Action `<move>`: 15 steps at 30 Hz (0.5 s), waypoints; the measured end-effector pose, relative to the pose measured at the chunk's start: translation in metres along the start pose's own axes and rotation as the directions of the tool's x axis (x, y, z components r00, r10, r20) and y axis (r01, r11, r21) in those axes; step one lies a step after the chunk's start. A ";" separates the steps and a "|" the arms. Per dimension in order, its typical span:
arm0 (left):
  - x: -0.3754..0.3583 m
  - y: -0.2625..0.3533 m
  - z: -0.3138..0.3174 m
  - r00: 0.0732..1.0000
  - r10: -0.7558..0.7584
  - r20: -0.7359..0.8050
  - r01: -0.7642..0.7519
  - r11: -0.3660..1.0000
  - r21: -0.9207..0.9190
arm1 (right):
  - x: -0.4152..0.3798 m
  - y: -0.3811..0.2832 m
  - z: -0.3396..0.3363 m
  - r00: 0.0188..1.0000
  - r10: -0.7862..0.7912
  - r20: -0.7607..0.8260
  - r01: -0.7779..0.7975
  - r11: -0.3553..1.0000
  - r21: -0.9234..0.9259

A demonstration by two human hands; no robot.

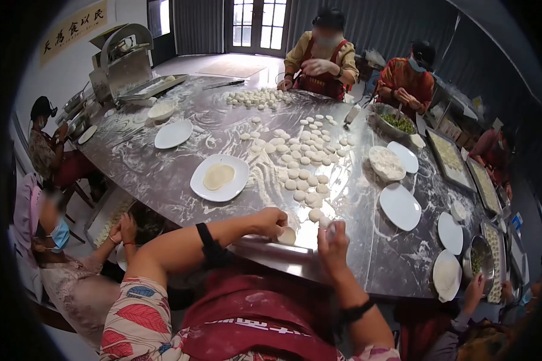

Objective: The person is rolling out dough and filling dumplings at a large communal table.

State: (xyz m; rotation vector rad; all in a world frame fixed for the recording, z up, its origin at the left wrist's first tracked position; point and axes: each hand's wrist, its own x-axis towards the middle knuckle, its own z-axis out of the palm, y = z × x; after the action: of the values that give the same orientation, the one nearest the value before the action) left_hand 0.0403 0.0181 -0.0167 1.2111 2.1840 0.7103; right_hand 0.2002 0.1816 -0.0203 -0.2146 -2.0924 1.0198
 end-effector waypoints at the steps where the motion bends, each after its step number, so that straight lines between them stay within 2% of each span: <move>1: 0.001 0.003 0.001 0.999 0.052 -0.015 -0.052 0.998 0.041 | 0.016 -0.003 0.006 1.000 -0.002 -0.009 0.001 0.997 -0.080; 5: 0.007 0.019 0.000 0.997 -0.058 -0.059 0.065 0.991 0.118 | 0.037 0.007 0.022 1.000 -0.021 -0.023 0.019 0.994 -0.107; 7: 0.003 0.015 0.002 1.000 0.014 -0.004 -0.013 0.993 0.116 | 0.026 0.000 0.011 1.000 -0.020 0.003 0.020 0.992 -0.126; 8: 0.002 0.013 0.002 0.998 0.053 0.019 -0.055 0.992 0.112 | 0.012 -0.004 0.002 1.000 -0.018 0.014 0.020 0.994 -0.106; 9: -0.004 0.020 -0.003 1.000 0.006 0.023 -0.008 0.996 0.086 | -0.003 -0.009 -0.008 1.000 -0.020 0.023 0.022 0.996 -0.085; 10: -0.004 0.017 -0.005 0.999 -0.006 0.044 0.004 0.999 0.036 | -0.016 -0.022 -0.014 0.989 0.134 0.060 -0.137 0.990 0.038; 12: -0.006 0.010 -0.004 0.994 -0.030 0.104 0.036 0.998 -0.059 | -0.024 -0.010 -0.013 0.990 0.126 0.060 -0.131 0.987 0.087; 15: -0.006 0.016 -0.002 0.999 0.012 0.047 -0.015 0.998 0.055 | 0.016 -0.002 0.008 0.998 -0.047 -0.040 0.043 0.994 -0.104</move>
State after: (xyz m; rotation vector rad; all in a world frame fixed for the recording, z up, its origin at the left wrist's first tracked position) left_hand 0.0508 0.0196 -0.0033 1.2592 2.1724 0.6243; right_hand 0.1840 0.1828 -0.0119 -0.2377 -2.1039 0.8739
